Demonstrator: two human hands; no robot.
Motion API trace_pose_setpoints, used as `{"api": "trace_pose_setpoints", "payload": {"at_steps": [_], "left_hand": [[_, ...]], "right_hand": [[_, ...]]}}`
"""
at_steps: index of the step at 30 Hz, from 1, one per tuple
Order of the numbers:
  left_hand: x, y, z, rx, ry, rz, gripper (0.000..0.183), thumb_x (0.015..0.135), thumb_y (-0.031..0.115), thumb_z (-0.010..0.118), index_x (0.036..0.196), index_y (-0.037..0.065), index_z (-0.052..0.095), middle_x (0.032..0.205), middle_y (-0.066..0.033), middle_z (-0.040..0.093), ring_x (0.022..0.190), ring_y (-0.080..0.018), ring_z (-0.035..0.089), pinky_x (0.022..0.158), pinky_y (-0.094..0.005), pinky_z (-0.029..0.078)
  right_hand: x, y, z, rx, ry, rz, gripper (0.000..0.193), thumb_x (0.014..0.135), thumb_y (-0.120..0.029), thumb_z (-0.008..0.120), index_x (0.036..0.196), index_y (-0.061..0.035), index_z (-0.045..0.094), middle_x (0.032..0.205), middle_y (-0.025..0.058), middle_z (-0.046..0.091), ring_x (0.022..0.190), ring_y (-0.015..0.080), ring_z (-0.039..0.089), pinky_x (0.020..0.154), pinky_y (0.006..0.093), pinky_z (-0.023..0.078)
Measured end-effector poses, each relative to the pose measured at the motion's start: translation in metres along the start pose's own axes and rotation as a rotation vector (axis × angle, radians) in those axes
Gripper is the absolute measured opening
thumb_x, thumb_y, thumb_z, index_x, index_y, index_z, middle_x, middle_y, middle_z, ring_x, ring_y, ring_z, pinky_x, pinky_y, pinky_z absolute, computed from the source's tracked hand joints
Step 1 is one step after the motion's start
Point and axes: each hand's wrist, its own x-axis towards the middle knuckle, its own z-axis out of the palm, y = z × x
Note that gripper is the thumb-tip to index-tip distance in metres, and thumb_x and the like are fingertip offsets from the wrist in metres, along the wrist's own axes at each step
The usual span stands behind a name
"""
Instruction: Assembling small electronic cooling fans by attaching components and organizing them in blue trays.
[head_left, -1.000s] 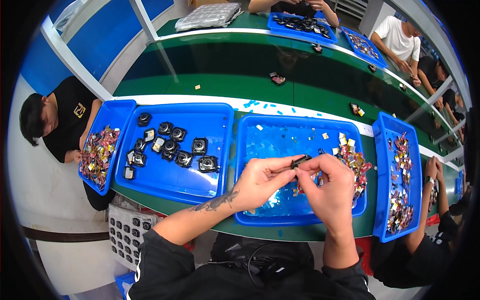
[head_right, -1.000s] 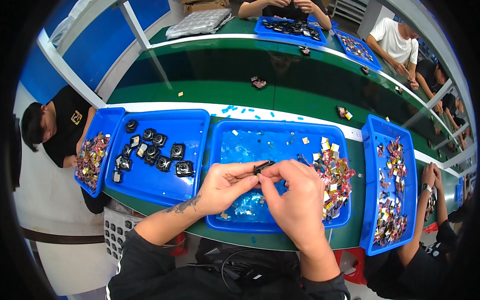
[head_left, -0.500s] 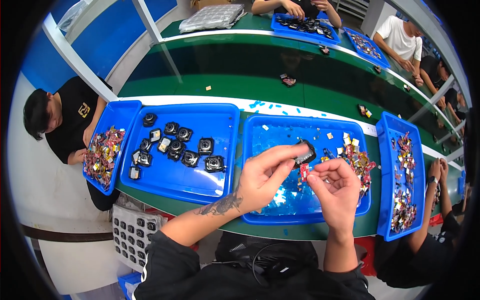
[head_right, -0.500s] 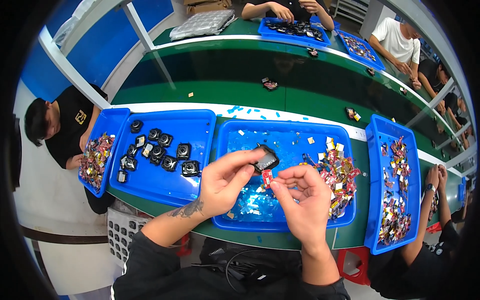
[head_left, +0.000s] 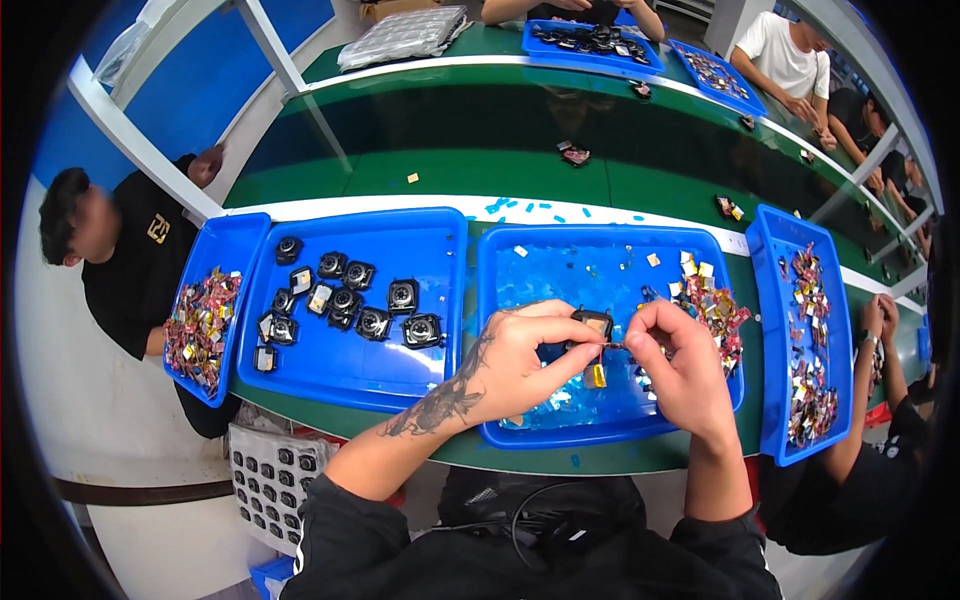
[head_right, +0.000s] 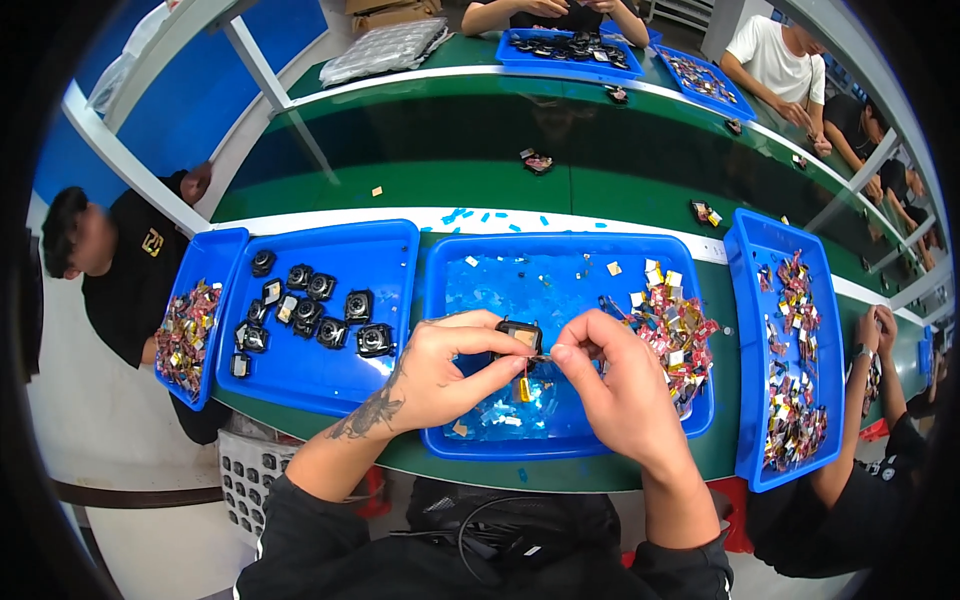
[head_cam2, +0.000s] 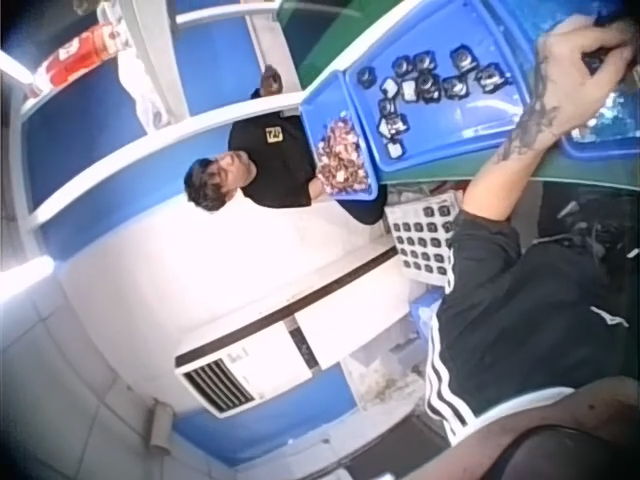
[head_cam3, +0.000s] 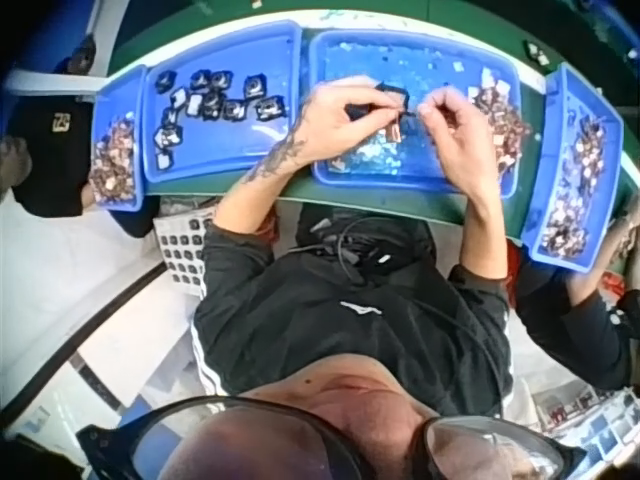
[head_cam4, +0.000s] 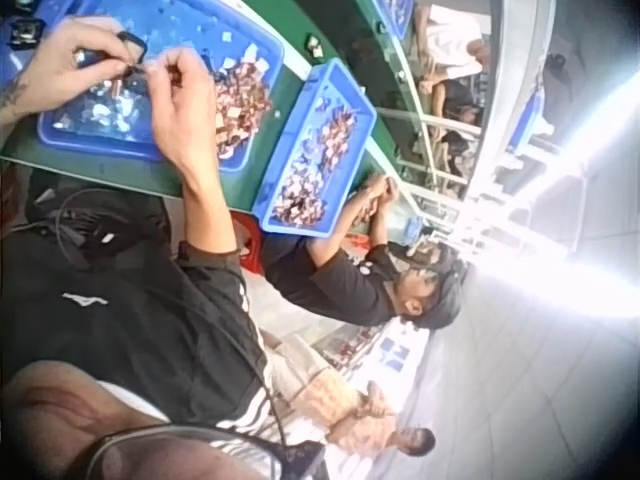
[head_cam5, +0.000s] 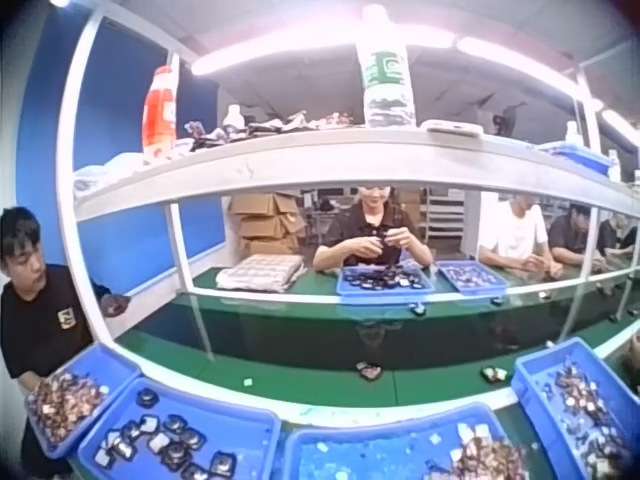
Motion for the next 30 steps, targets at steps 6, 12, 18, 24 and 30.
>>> {"api": "trace_pose_setpoints", "payload": {"at_steps": [6, 12, 18, 24, 30], "left_hand": [[-0.004, -0.004, 0.007, -0.165, 0.018, -0.267, 0.015, 0.085, 0.001, 0.067, 0.100, -0.004, 0.070, 0.087, -0.0097, 0.066, 0.082, -0.0148, 0.068, 0.072, -0.0255, 0.056], [-0.002, -0.004, 0.010, -0.272, -0.051, -0.379, 0.017, 0.088, 0.002, 0.066, 0.102, -0.007, 0.069, 0.093, -0.0099, 0.065, 0.083, -0.0156, 0.068, 0.074, -0.0249, 0.057], [-0.001, -0.013, 0.020, -0.610, 0.051, -0.355, 0.036, 0.090, -0.005, 0.060, 0.126, -0.005, 0.058, 0.126, -0.0144, 0.058, 0.116, -0.0198, 0.058, 0.095, -0.0288, 0.051], [-0.010, -0.010, 0.023, -0.621, 0.078, -0.298, 0.036, 0.091, -0.006, 0.058, 0.127, -0.004, 0.058, 0.125, -0.0138, 0.059, 0.113, -0.0179, 0.059, 0.094, -0.0270, 0.049], [-0.015, -0.015, 0.027, -0.556, 0.147, -0.313, 0.030, 0.092, -0.006, 0.057, 0.121, -0.005, 0.062, 0.118, -0.0143, 0.062, 0.108, -0.0176, 0.061, 0.091, -0.0273, 0.052]], "right_hand": [[-0.003, 0.013, 0.012, 0.153, 0.022, 0.103, 0.010, 0.093, -0.007, 0.061, 0.091, 0.0015, 0.057, 0.079, 0.0041, 0.060, 0.073, 0.0102, 0.055, 0.067, 0.0249, 0.046], [-0.008, 0.011, 0.032, 0.317, 0.227, 0.031, 0.020, 0.086, 0.001, 0.068, 0.104, 0.0012, 0.060, 0.091, 0.0031, 0.060, 0.081, 0.0078, 0.058, 0.073, 0.0213, 0.050], [0.001, 0.018, 0.036, 0.391, 0.365, -0.002, 0.026, 0.082, 0.002, 0.073, 0.104, 0.0023, 0.059, 0.090, 0.0048, 0.063, 0.081, 0.0079, 0.060, 0.073, 0.0201, 0.049], [-0.001, 0.015, 0.045, 0.266, 0.452, -0.066, 0.020, 0.081, 0.002, 0.073, 0.096, 0.0015, 0.061, 0.082, 0.0035, 0.064, 0.071, 0.0056, 0.057, 0.066, 0.0190, 0.046], [-0.003, 0.027, 0.056, 0.054, 0.491, -0.127, 0.026, 0.076, 0.001, 0.077, 0.098, 0.0011, 0.062, 0.082, 0.0070, 0.066, 0.071, 0.0103, 0.063, 0.061, 0.0226, 0.048]]}}
